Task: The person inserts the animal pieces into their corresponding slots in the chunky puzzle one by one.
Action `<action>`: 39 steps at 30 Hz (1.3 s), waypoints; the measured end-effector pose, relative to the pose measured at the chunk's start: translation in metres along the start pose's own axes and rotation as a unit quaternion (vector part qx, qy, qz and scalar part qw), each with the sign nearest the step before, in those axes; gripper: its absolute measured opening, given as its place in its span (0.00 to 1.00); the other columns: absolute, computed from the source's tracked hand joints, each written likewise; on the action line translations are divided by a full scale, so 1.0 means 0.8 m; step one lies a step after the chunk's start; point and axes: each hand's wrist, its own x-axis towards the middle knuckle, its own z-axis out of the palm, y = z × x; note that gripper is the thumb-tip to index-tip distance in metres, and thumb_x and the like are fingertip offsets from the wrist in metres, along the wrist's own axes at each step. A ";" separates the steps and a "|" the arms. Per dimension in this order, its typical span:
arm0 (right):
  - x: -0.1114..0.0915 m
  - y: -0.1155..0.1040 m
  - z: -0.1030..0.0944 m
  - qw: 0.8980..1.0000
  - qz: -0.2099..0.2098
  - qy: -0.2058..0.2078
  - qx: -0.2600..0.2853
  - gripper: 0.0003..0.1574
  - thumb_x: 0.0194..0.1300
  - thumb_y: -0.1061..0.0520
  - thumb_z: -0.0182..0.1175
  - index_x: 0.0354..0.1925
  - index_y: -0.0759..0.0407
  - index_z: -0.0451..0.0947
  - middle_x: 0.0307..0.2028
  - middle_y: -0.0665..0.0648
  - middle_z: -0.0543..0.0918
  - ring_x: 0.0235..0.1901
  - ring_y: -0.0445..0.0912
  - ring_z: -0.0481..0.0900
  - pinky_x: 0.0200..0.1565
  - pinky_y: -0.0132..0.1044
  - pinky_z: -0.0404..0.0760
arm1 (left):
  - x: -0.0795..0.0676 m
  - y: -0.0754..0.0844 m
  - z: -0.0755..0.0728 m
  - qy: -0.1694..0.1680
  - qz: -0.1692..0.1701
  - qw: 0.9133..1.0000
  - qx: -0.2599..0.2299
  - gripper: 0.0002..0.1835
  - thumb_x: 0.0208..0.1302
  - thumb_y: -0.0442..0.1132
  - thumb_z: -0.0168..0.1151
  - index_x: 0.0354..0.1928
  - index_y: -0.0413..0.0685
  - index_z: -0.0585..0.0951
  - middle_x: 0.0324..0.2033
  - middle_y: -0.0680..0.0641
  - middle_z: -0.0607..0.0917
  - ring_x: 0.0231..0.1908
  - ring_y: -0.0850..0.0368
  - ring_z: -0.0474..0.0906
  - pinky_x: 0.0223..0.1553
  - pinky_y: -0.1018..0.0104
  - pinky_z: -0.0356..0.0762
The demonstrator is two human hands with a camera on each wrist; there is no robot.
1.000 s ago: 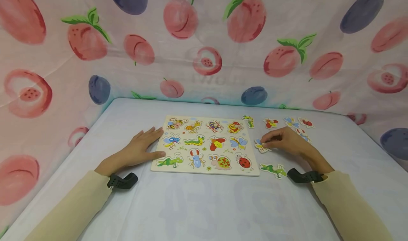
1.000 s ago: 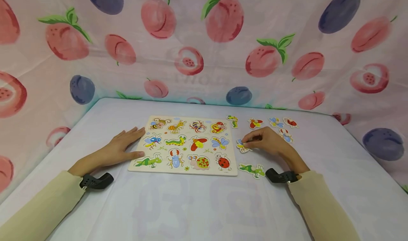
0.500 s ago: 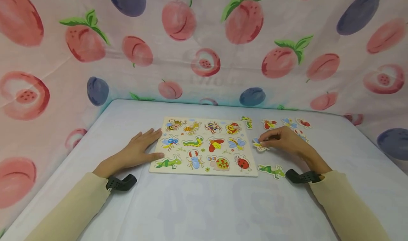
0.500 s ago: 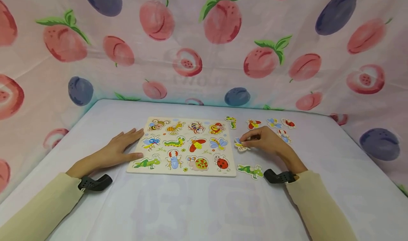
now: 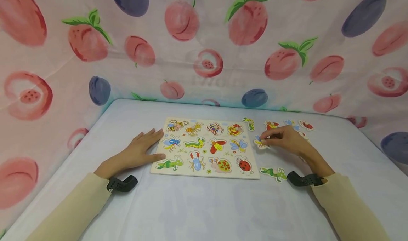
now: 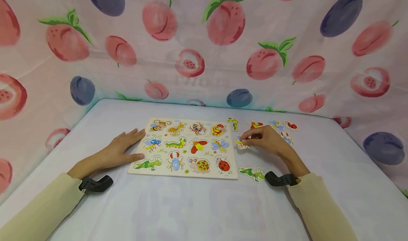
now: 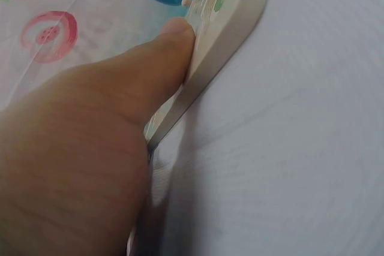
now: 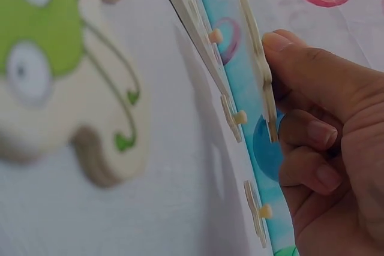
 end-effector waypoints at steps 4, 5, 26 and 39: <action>0.000 -0.002 0.001 1.000 0.002 0.005 -0.003 0.15 0.56 0.42 0.69 0.40 0.45 0.86 0.41 0.49 0.85 0.35 0.48 0.79 0.35 0.34 0.79 | 0.000 -0.001 0.002 -0.001 -0.002 1.000 -0.001 0.49 0.60 0.64 0.59 0.73 0.40 0.55 0.72 0.41 0.55 0.72 0.42 0.41 0.69 0.44 0.33; 0.000 -0.003 0.001 1.000 0.004 0.007 -0.004 0.15 0.56 0.42 0.69 0.40 0.45 0.86 0.41 0.49 0.85 0.35 0.48 0.79 0.34 0.34 0.79 | 0.001 -0.002 0.002 -0.002 -0.003 1.000 -0.001 0.50 0.60 0.64 0.59 0.73 0.40 0.55 0.72 0.41 0.55 0.72 0.42 0.41 0.69 0.44 0.32; 0.028 -0.059 0.002 0.998 -0.041 0.050 0.020 0.13 0.60 0.50 0.68 0.43 0.52 0.86 0.37 0.54 0.84 0.32 0.57 0.76 0.30 0.38 0.78 | 0.004 0.001 -0.006 -0.004 0.002 1.000 0.007 0.49 0.60 0.63 0.60 0.73 0.39 0.55 0.72 0.41 0.55 0.72 0.42 0.41 0.69 0.44 0.32; 0.089 -0.148 0.046 0.988 -0.149 0.005 0.042 0.11 0.61 0.49 0.67 0.41 0.50 0.86 0.32 0.53 0.86 0.24 0.49 0.73 0.23 0.37 0.70 | 0.003 0.002 -0.004 -0.005 -0.002 1.000 0.004 0.50 0.60 0.65 0.59 0.73 0.39 0.55 0.72 0.40 0.55 0.72 0.41 0.42 0.69 0.43 0.33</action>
